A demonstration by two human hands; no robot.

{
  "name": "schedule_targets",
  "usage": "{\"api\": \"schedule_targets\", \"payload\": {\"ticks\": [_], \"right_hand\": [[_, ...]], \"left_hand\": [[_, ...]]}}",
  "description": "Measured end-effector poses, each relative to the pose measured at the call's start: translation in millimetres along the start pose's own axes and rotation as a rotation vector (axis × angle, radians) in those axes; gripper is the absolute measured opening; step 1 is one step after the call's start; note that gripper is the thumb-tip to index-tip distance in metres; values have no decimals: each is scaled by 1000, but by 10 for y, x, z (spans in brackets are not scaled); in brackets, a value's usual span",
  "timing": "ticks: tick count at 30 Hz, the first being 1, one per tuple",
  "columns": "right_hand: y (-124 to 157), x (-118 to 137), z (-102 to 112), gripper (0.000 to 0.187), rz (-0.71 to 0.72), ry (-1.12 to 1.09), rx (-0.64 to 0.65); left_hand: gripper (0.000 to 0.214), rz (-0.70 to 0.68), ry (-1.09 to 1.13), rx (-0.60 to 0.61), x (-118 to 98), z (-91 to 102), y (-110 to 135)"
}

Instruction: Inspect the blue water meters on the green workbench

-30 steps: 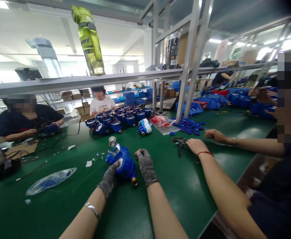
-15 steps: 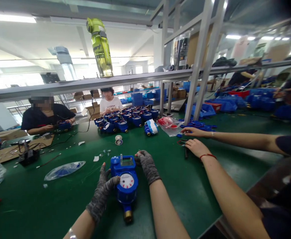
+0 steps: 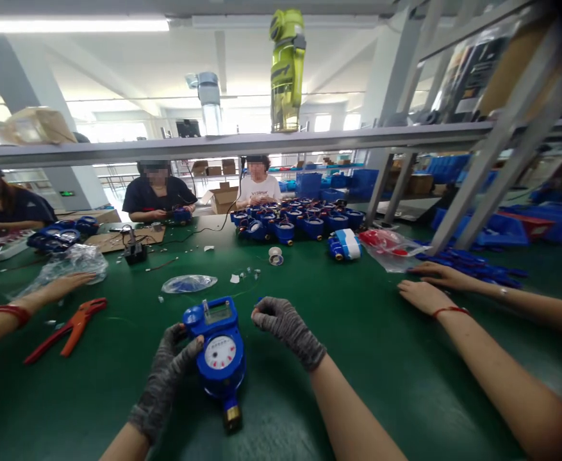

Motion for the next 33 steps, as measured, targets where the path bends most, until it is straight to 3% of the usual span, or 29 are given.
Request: {"api": "schedule_targets", "payload": {"ticks": [3,7,9,14,19,27,33], "right_hand": [[44,130,-192,17,20,142,52],[77,310,-349,13,-33,328,91],[77,388,-406,11,-89,434,102],[51,588,-541,10,-184,767,119],[75,742,-701,18,-180,1043,220],[128,837,-803,21,-161,1112,277],[273,671,-729,22,60,1058,275]], "left_hand": [[75,-29,11,105,-152,-28,-92],[73,-6,170,420,-260,-183,-107],[68,31,212,492,-262,-225,-101],[65,2,216,455,-208,-211,-144],[69,-38,192,455,-148,-147,-186],[80,-31,273,471,-185,-165,-172],[72,-51,255,479,-150,-166,-212]]}}
Point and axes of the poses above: each hand's wrist, its own y-axis away from the middle knuckle, its own z-axis out of the back of the hand, x = y × z, the point moved 5 cm from there along -y, towards the middle knuckle, and after that the axes turned 11 degrees about -y, right-handed, at the moved point
